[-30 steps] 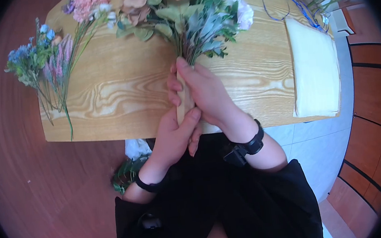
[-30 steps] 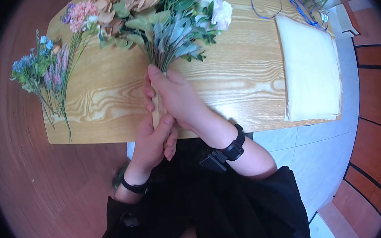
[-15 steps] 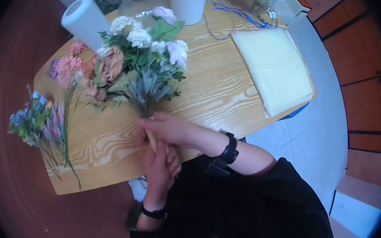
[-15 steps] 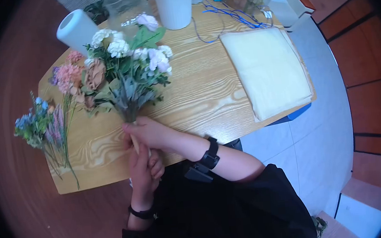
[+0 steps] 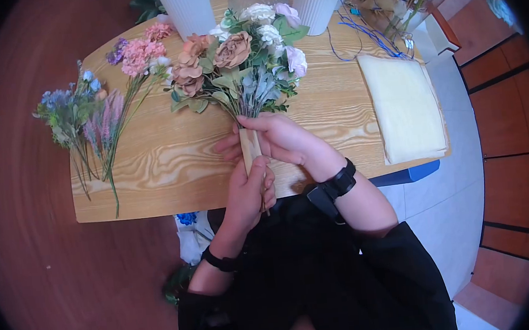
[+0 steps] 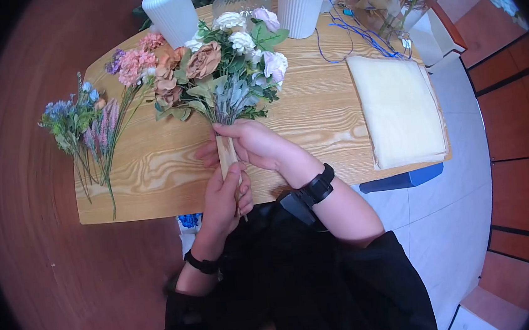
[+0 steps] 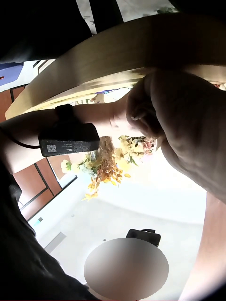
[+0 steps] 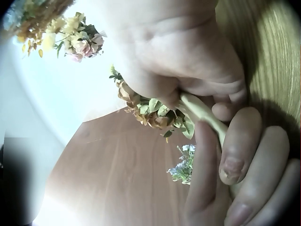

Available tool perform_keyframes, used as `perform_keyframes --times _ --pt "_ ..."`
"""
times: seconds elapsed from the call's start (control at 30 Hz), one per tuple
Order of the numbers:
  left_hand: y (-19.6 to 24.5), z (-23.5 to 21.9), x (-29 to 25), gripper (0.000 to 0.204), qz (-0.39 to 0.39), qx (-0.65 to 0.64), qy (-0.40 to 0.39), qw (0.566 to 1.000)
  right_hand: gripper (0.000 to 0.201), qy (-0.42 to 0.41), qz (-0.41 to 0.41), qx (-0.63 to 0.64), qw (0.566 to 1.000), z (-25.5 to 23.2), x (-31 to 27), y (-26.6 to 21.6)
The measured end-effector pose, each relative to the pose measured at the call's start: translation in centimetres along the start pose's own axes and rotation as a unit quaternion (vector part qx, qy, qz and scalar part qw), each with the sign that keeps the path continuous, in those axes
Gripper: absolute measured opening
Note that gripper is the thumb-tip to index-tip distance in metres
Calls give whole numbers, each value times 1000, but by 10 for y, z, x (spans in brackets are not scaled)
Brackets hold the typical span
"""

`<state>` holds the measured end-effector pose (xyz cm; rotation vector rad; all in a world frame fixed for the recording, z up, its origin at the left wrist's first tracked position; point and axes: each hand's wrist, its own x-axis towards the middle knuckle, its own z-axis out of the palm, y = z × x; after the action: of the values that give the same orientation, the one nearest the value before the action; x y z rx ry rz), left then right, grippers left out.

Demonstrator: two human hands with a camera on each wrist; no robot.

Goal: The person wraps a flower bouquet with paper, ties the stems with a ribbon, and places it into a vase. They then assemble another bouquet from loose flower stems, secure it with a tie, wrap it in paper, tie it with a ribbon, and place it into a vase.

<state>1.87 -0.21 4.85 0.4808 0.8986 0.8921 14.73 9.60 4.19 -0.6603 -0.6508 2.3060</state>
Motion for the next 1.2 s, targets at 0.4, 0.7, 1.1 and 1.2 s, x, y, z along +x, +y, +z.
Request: perform_keyframes --times 0.4,0.7,1.1,1.2 --pt "0 -5 -2 18 -12 55 -11 998 39 38 -19 -136 990 -6 -5 -1" --pt "-5 -12 -5 20 0 82 -6 997 41 33 21 -264 964 0 -6 -10" --pt "4 5 -4 27 -4 23 51 998 39 -3 32 -280 959 -6 -1 -11" --pt "3 3 -3 25 6 62 68 996 41 8 -44 -241 969 -9 5 0"
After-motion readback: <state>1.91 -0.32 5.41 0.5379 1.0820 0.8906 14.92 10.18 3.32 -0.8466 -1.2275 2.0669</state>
